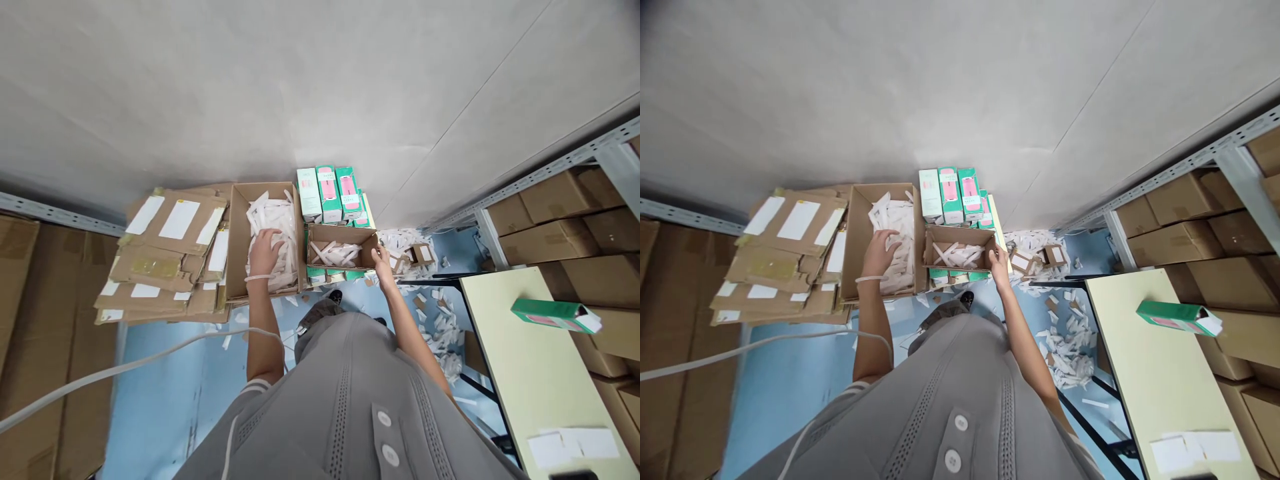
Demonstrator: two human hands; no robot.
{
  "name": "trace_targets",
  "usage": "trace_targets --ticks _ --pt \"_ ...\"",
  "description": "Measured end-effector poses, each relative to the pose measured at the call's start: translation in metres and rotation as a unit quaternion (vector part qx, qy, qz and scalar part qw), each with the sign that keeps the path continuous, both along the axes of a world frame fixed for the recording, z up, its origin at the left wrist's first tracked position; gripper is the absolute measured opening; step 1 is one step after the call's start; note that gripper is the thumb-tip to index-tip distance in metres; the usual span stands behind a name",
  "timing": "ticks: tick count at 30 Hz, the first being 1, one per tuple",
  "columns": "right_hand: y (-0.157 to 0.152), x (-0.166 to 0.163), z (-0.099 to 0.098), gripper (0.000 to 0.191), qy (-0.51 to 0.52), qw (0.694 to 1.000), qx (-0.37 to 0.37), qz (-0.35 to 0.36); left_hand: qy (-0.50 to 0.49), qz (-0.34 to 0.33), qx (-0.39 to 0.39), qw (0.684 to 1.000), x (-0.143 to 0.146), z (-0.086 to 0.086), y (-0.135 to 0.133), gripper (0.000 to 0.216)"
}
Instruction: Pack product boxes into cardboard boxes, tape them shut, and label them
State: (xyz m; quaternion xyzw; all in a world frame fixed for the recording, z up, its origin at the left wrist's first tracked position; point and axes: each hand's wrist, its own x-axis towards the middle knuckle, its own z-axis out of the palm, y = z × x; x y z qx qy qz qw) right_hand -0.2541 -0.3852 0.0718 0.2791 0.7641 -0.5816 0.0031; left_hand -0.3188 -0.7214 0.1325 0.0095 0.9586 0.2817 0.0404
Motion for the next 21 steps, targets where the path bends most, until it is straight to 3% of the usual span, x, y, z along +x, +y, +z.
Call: trace_targets --ticks 4,8,11,14,17,21 --pt "0.000 -0.001 -0.002 0.067 0.003 1.000 0.001 -0.011 -0.205 0.053 -0.127 0.969 0.013 -0.030 -0.028 0.071" --pt "0.002 0.000 -0.004 0.070 0.005 1.000 0.006 -0.001 -0.294 0.035 -0.106 0.949 0.024 -0.051 -0.025 0.095" --pt "0.002 0.001 -0.004 0.069 0.001 1.000 0.008 -0.004 -0.298 0.029 -0.078 0.951 0.025 -0.053 -0.019 0.086" --pt "0.002 0.001 -0.003 0.068 0.002 1.000 0.011 -0.009 -0.254 0.045 -0.087 0.962 0.022 -0.046 -0.017 0.055" --pt "0.001 0.002 -0.001 0.066 0.007 1.000 0.013 -0.008 -0.176 0.101 -0.101 0.974 0.020 -0.033 -0.018 0.028" --pt "0.001 0.001 0.000 0.065 0.001 1.000 0.006 -0.013 -0.023 0.183 -0.045 0.982 0.017 -0.009 -0.017 0.024"
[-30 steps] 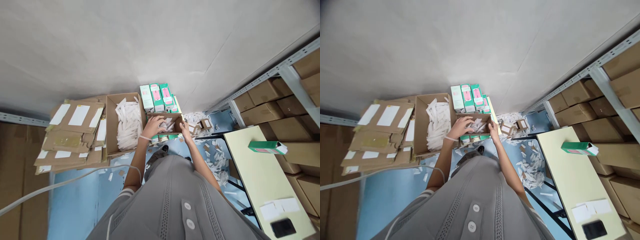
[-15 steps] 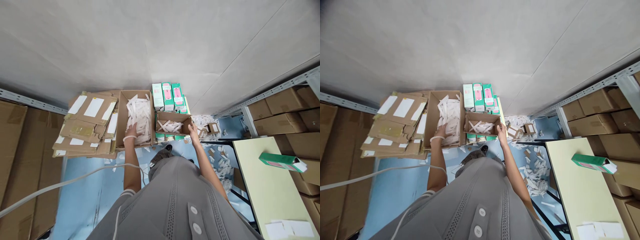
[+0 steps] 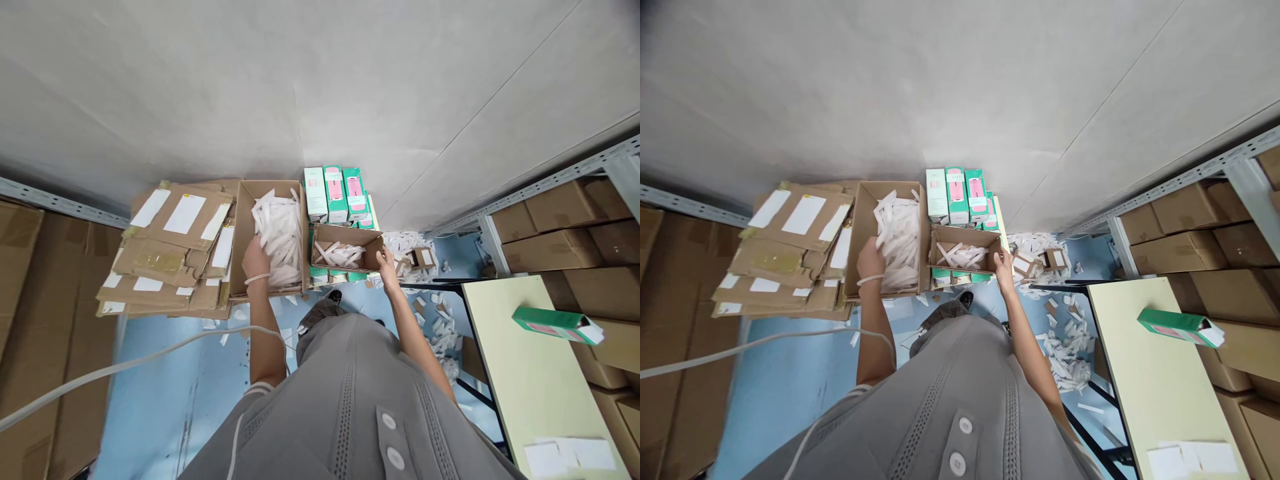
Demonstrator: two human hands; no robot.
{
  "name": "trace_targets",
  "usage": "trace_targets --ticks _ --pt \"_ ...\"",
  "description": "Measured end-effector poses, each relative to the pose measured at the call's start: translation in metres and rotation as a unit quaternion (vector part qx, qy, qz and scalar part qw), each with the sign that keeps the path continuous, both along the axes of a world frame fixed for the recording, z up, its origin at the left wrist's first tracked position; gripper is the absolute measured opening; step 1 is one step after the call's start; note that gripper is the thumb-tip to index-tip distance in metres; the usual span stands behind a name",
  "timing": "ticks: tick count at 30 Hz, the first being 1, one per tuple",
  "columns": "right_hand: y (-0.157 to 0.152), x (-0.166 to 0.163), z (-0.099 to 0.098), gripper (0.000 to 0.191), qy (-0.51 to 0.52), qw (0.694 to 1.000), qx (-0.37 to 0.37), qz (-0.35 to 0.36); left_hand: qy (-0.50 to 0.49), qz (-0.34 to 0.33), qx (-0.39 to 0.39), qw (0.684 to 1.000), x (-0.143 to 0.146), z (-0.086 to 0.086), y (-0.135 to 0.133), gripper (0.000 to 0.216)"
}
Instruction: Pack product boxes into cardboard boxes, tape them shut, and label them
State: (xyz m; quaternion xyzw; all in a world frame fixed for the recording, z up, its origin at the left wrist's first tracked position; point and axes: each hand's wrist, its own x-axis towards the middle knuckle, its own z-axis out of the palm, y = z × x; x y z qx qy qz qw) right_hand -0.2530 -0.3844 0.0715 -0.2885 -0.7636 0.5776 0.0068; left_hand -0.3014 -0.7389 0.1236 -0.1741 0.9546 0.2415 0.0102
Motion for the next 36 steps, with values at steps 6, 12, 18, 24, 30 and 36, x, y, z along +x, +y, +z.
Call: trace_targets --ticks 6,12,18,24,30,36 --pt "0.002 -0.002 0.000 0.067 -0.017 1.000 -0.006 0.001 0.230 -0.042 0.127 0.964 -0.004 0.044 0.035 0.018" --pt "0.002 0.001 -0.008 0.065 0.007 1.000 0.004 0.015 0.182 -0.296 0.146 0.926 0.001 0.064 0.106 0.035" --pt "-0.003 0.001 -0.008 0.061 0.011 1.000 -0.001 -0.013 0.097 -0.414 -0.023 0.905 0.001 0.052 0.128 0.037" --pt "-0.007 0.003 -0.002 0.059 0.024 1.000 0.015 -0.002 0.078 -0.419 -0.004 0.905 0.001 0.041 0.117 0.041" --pt "-0.009 0.005 0.002 0.061 0.016 1.000 0.018 0.009 0.079 -0.450 0.037 0.889 0.008 0.027 0.122 0.048" --pt "-0.012 0.009 0.005 0.068 0.038 0.999 -0.004 -0.014 0.144 -0.364 0.032 0.920 0.012 0.022 0.114 0.062"
